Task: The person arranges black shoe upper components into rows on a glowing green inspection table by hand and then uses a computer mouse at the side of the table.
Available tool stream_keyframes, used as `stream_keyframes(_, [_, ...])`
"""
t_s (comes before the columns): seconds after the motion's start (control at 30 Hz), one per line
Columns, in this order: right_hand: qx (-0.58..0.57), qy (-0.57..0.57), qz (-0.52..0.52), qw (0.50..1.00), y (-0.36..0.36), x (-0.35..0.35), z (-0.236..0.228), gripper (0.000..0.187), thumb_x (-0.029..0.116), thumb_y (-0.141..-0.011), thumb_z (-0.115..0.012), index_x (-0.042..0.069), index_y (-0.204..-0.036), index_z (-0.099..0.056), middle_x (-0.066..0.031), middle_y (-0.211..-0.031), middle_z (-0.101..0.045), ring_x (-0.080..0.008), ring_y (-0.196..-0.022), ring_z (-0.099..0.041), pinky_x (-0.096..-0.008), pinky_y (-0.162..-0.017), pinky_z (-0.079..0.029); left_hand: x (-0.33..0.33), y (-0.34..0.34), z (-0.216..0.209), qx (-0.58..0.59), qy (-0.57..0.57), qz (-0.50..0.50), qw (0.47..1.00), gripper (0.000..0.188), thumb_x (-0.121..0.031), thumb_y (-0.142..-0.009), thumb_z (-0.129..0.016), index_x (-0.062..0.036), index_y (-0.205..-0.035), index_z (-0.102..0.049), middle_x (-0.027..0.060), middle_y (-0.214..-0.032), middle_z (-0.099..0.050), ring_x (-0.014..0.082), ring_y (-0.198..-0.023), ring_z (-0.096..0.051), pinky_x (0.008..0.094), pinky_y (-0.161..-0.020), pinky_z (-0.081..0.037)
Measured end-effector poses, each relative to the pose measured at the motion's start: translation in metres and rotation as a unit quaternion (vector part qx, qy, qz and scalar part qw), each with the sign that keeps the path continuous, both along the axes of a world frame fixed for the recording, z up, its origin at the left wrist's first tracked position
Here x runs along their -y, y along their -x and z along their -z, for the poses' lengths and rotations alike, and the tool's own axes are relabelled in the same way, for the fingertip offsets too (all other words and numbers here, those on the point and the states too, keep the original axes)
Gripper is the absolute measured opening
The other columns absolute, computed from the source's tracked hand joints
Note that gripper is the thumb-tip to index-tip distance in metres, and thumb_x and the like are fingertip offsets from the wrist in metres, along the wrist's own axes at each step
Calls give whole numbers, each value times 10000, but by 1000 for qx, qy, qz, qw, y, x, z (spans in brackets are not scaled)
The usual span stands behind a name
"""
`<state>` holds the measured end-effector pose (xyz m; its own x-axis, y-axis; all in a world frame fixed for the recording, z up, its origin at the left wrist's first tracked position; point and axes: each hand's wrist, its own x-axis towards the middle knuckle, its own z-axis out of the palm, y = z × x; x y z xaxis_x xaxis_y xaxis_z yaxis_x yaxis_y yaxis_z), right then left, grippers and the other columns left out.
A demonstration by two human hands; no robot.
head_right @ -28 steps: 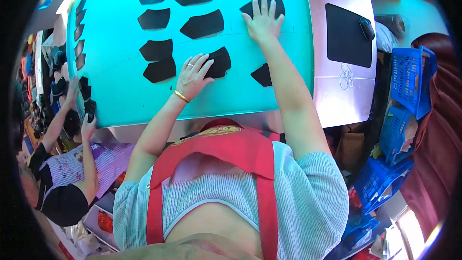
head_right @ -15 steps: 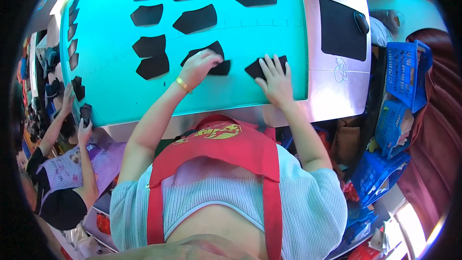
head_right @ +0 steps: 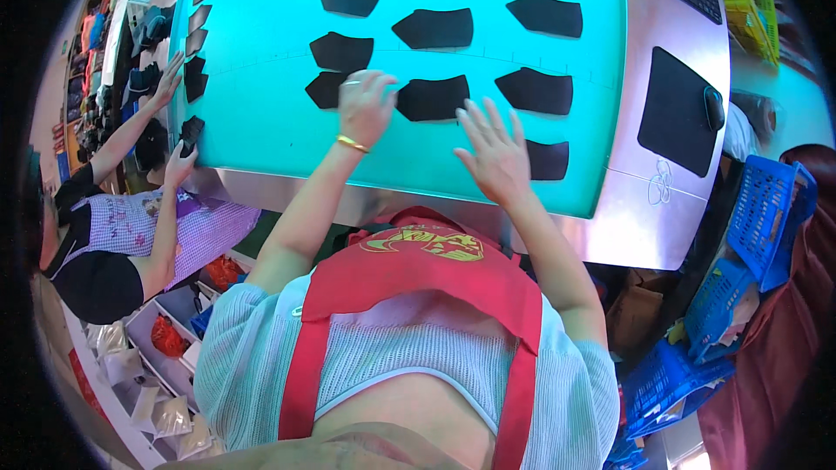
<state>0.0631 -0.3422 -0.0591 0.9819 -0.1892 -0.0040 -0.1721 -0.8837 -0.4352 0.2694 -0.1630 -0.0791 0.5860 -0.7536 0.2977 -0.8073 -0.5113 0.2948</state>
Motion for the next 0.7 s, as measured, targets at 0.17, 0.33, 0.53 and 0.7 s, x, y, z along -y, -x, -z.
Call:
stream_keyframes(0.17, [-10, 67, -77, 995, -57, -24, 35, 604, 487, -972, -494, 210, -1497, -385, -14, -1581, -323, -258, -1483, -231, -561, -1180, -135, -76, -17, 1, -17, -83, -83, 993, 330, -226, -741, -774, -146, -1022, -621, 63, -1061, -590, 306, -1033, -543, 440, -852, -429])
stream_keyframes(0.33, [-87, 69, -70, 991, -51, -36, 12, 597, 530, -972, -469, 241, -1490, -398, -24, -1566, -347, -246, -1471, -257, -591, -1173, -102, -100, -6, -10, -67, -90, -52, 992, 338, -260, -744, -784, -140, -1015, -621, 60, -1046, -590, 292, -1016, -545, 435, -830, -436])
stream_keyframes(0.53, [36, 127, -1, 991, -165, 7, 13, 648, 556, -958, -476, 185, -1484, -404, -45, -1561, -356, -258, -1467, -267, -605, -1155, -164, -48, -97, -16, -5, 11, 40, 999, 255, -211, -785, -748, -110, -983, -623, 79, -973, -621, 297, -948, -592, 419, -817, -455])
stream_keyframes(0.7, [-78, 151, -39, 985, -166, 12, 29, 685, 576, -964, -454, 169, -1508, -360, -50, -1594, -295, -285, -1482, -237, -636, -1135, -199, -48, -130, -5, -50, -71, 87, 992, 255, -274, -779, -759, -125, -952, -646, 43, -970, -632, 262, -966, -610, 408, -815, -474])
